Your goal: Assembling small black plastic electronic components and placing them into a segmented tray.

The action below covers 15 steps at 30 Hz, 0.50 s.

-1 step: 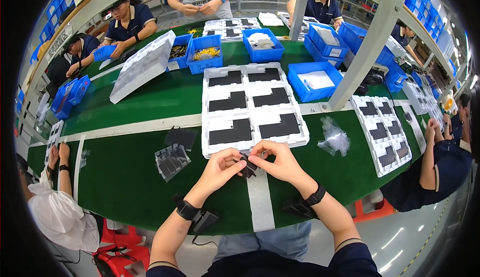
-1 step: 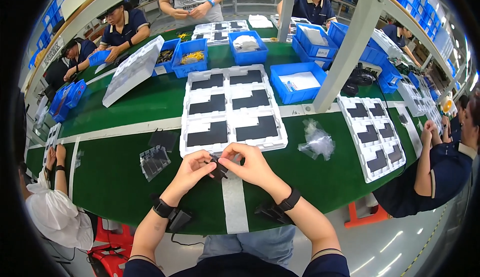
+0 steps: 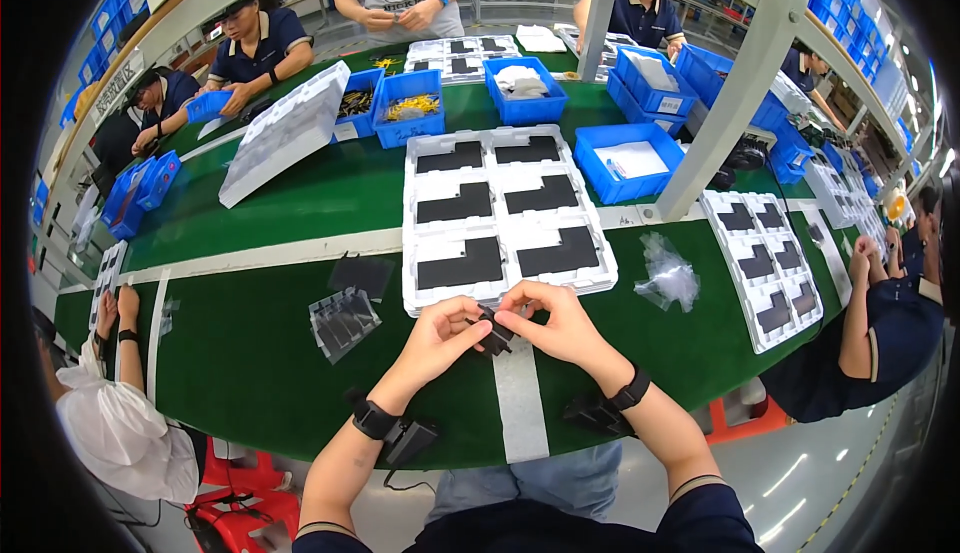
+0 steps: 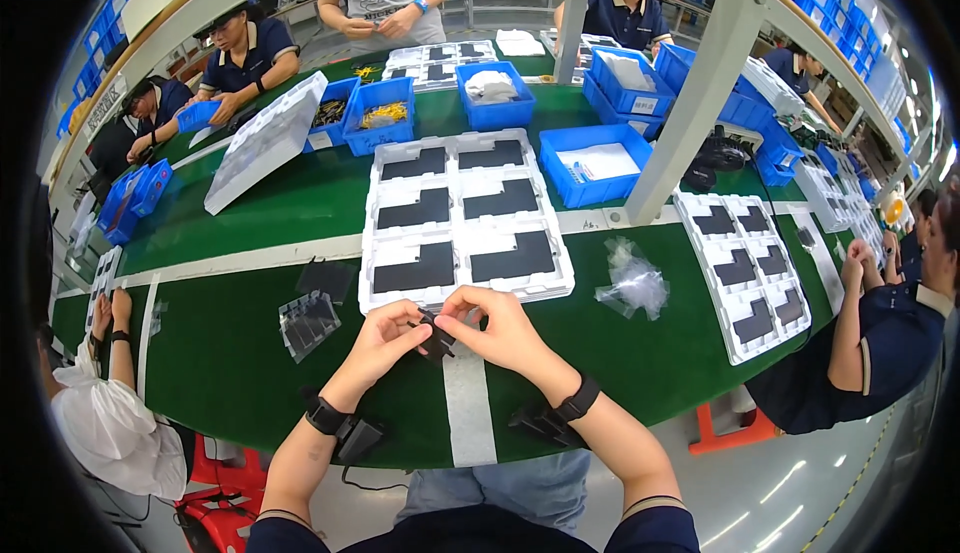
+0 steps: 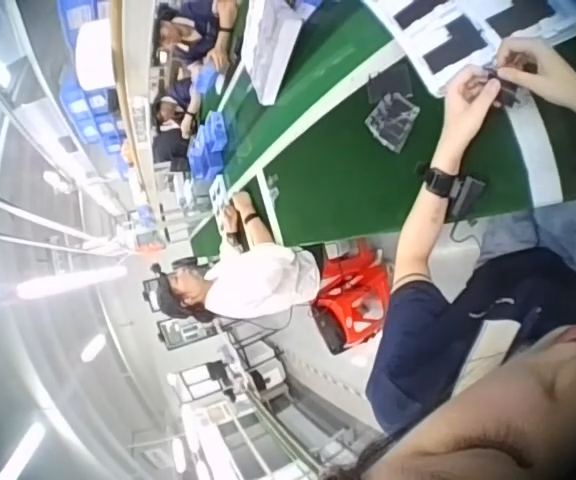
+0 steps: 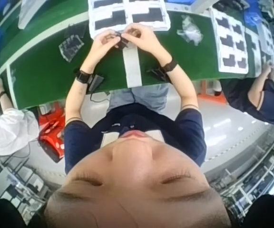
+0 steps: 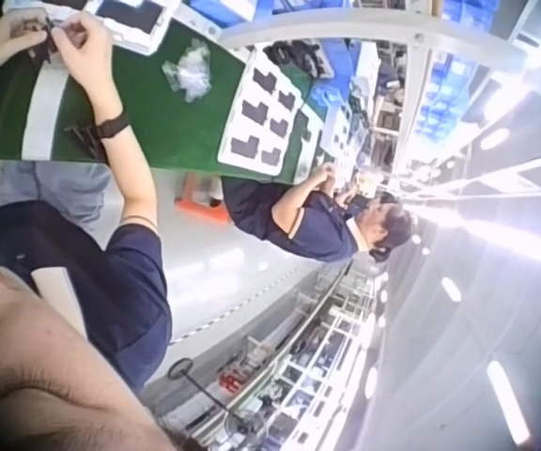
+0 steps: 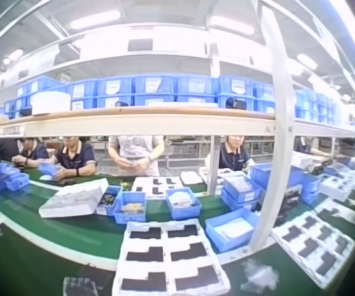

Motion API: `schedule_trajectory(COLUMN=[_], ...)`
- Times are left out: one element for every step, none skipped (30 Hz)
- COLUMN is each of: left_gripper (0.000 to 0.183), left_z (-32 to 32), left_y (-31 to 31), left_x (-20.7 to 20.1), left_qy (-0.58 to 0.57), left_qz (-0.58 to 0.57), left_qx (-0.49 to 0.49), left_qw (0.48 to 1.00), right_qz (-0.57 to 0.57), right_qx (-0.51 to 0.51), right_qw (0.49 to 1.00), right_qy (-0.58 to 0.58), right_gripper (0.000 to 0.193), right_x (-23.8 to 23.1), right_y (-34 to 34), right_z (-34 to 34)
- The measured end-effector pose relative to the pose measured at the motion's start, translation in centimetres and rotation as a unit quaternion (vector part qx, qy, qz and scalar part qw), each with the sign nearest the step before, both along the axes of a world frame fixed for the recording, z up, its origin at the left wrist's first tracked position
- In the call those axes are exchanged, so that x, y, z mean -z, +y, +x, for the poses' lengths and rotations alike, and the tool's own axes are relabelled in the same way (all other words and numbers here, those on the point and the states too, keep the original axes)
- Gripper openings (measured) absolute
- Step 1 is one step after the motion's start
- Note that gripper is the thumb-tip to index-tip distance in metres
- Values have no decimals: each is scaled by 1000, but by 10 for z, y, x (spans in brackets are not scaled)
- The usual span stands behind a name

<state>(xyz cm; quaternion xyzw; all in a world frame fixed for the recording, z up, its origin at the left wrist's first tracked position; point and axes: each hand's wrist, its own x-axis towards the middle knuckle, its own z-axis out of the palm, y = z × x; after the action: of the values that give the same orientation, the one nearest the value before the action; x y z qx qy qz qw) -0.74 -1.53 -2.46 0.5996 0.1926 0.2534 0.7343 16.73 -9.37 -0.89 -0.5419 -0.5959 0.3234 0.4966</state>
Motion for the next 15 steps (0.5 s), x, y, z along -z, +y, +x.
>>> schedule_trajectory(left_gripper=[8, 9, 9, 9, 9, 9, 10, 11, 11, 14, 16, 16, 20, 24, 29], left_z=[0, 0, 0, -1, -2, -1, -1, 0, 1, 2, 2, 2, 0, 0, -4], left_y=[1, 1, 0, -1, -2, -2, -3, -3, -3, -2, -2, -3, -4, -5, -7], left_x=[3, 4, 4, 3, 2, 2, 3, 3, 2, 0, -2, -2, -2, -3, -8], left_qy=[-3, -5, -5, -3, -2, -2, -4, -6, -6, -2, 3, 3, 44, 84, 164], left_qz=[3, 7, 7, 8, 10, 10, 10, 10, 10, 16, 22, 21, 45, 68, 163], left_qx=[-2, -3, -2, -2, -1, -2, -7, -12, -10, -3, 5, 5, 38, 72, 96], left_qw=[1000, 1000, 1000, 1000, 1000, 1000, 1000, 1000, 1000, 1000, 1000, 1000, 997, 992, 968], right_qz=[0, -4, -8, -8, -10, -10, -11, -11, 8, 28, 38, 57, 76, 109, 141], right_qx=[1, -5, -11, -10, -12, -15, -18, -18, 4, 27, 53, 83, 113, 163, 205], right_qw=[1000, 1000, 1000, 1000, 1000, 1000, 1000, 1000, 1000, 999, 996, 991, 984, 978, 968], right_qy=[0, 7, 14, 15, 13, 11, 9, 9, 20, 31, 61, 88, 115, 71, 31], right_gripper=[10, 10, 10, 10, 10, 10, 10, 10, 11, 12, 10, 10, 9, 10, 10], right_x=[-1, -3, -4, -3, -3, -3, -4, -1, 3, 5, 3, 2, -1, -7, -14], right_y=[0, -1, -2, -2, -2, -2, -2, -1, 0, 0, 0, 1, 2, 1, 2], right_z=[-2, -4, -5, -5, -6, -5, -5, -4, -1, 1, 5, 11, 19, 27, 34])
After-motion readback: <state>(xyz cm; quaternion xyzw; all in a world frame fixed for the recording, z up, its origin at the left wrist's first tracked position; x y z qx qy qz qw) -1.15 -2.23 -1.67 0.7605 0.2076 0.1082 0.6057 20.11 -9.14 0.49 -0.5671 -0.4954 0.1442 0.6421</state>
